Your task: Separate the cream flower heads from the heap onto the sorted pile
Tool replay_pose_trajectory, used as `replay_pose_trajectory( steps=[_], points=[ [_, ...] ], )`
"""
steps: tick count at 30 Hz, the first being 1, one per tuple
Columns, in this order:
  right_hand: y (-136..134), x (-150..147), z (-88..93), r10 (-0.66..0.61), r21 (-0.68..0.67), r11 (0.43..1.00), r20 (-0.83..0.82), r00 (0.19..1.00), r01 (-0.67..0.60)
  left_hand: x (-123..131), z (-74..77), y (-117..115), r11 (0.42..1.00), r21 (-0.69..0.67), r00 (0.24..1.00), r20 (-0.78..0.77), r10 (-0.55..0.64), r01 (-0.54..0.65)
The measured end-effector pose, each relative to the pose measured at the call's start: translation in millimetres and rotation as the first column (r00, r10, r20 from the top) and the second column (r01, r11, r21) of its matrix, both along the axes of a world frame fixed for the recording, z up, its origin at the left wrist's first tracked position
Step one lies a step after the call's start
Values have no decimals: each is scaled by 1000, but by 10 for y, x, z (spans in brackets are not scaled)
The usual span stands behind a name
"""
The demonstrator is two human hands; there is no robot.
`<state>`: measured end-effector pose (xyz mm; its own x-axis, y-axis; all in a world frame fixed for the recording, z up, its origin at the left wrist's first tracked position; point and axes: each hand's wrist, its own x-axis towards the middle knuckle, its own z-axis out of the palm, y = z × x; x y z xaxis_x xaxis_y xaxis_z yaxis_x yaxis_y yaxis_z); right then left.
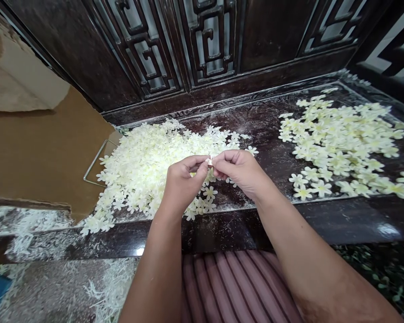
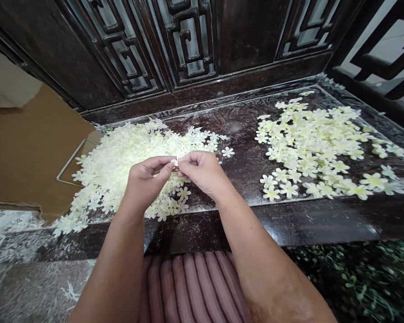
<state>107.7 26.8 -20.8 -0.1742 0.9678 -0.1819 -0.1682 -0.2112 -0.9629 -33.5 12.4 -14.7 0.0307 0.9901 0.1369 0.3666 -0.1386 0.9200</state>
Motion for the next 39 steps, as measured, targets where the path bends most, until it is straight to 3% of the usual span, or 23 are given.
replay_pose_trajectory(
  steps=[9,15,25,39],
  points=[
    [-20,-23,13,-30,-72,997,8,1000,30,17,-13,-26,976,213,955,-297,26,40],
    [-8,-34,32,-43,-104,994,-33,999,40,11,-18,-19,959,267,932,-361,5,98],
    [-17,-24,46,-35,-110,994,-64,997,28,-1,-25,-13,967,246,959,-282,14,59],
    [-23,-4,46,7,-11,1000,-102,995,-8,-19,-6,-20,984,176,993,-116,-15,36]
  ],
)
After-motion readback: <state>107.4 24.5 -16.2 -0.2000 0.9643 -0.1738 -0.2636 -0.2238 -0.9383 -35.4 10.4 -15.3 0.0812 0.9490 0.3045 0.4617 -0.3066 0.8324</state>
